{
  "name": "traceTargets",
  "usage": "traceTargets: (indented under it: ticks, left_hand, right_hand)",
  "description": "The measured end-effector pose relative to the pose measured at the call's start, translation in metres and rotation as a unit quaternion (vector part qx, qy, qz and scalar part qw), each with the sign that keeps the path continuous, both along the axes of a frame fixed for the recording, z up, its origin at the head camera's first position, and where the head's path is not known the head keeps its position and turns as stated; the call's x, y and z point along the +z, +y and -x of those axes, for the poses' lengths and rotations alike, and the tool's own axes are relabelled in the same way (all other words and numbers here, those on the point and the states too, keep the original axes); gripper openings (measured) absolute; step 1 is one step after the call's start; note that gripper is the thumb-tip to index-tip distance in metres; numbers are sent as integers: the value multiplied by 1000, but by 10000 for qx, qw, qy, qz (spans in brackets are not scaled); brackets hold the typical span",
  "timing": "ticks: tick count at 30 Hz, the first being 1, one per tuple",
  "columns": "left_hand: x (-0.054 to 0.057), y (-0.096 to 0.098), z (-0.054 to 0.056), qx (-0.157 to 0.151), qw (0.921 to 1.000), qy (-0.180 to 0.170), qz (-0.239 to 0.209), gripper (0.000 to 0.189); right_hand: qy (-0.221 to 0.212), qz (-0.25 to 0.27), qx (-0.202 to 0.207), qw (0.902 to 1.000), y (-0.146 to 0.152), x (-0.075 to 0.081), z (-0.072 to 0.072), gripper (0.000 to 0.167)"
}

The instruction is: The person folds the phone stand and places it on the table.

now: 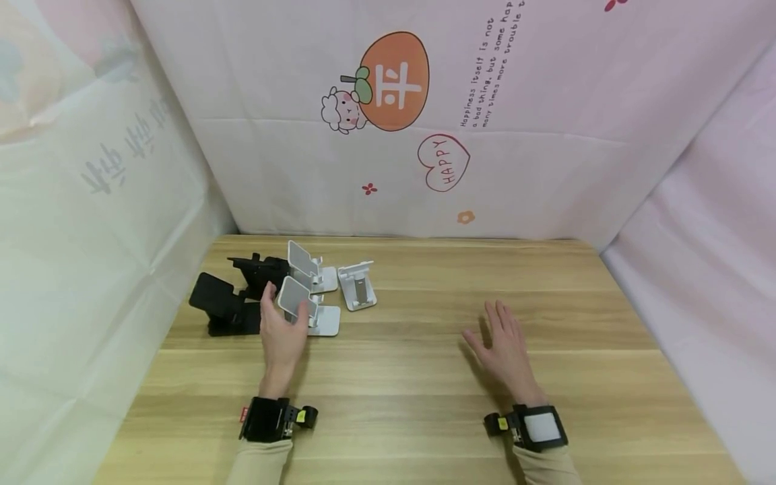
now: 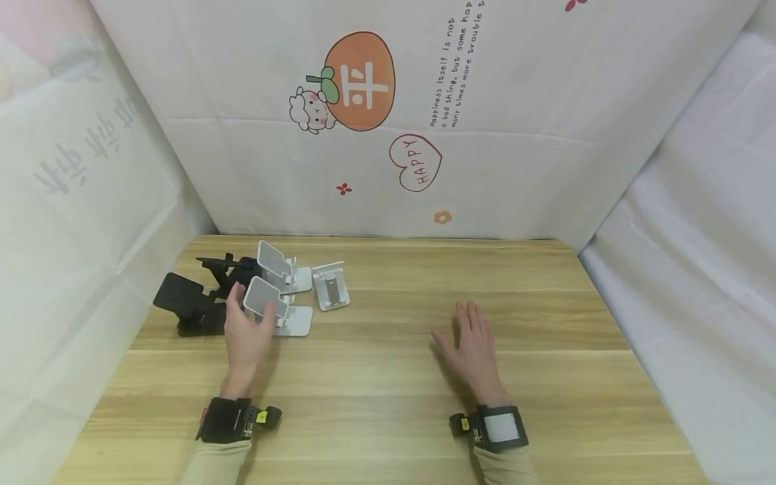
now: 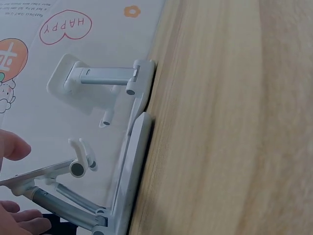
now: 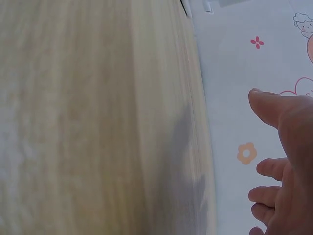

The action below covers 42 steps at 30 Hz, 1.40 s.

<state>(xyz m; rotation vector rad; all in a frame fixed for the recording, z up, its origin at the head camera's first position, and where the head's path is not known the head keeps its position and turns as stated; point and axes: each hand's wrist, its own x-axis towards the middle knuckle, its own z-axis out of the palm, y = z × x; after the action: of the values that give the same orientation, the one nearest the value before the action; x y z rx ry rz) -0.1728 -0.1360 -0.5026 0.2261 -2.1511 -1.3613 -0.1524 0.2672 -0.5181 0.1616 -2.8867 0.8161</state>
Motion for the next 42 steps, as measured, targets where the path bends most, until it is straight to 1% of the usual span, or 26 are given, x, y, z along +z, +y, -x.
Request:
traceTargets:
  ticks: [3, 6, 10, 14, 20, 24, 27, 31, 36, 42]
  left_hand:
    - [-2, 0, 1, -48, 10000, -29, 12, 68]
    - [-5, 0, 2, -81, 9999, -23, 103, 59]
    - [-8, -1, 3, -100, 9996, 62, 274, 49]
    - [-10, -2, 3, -90, 9992, 106, 370, 46]
    - [-9, 0, 2, -51, 9992, 32, 393, 44]
    - [-7, 1, 1, -70, 9987, 62, 496, 48]
    - [-4, 3, -1, -151, 9975, 113, 677, 50]
    - [-2, 7, -1, -269, 9956, 99, 893, 45]
    - [0, 10, -3, -359, 9943, -81, 997, 42]
    - [5, 13, -5, -539, 9935, -107, 1001, 42]
  right_hand:
    - [-67, 4, -8, 10000, 0, -1, 0, 84]
    - [-144, 13, -18, 9999, 0, -1, 1, 85]
    - [-176, 1, -24, 9998, 0, -3, 2, 85]
    - [-179, 8, -20, 9998, -1, -3, 2, 85]
    - [-143, -51, -1, 9999, -3, -1, 1, 84]
    - [-88, -50, 18, 9999, -4, 0, 0, 84]
    - [-31, -65, 33, 10000, -5, 1, 0, 84]
    - [77, -49, 120, 9999, -9, 2, 0, 84]
    - [142, 90, 286, 9995, -16, 3, 1, 83]
    - [113, 301, 524, 9981, -27, -1, 0, 80]
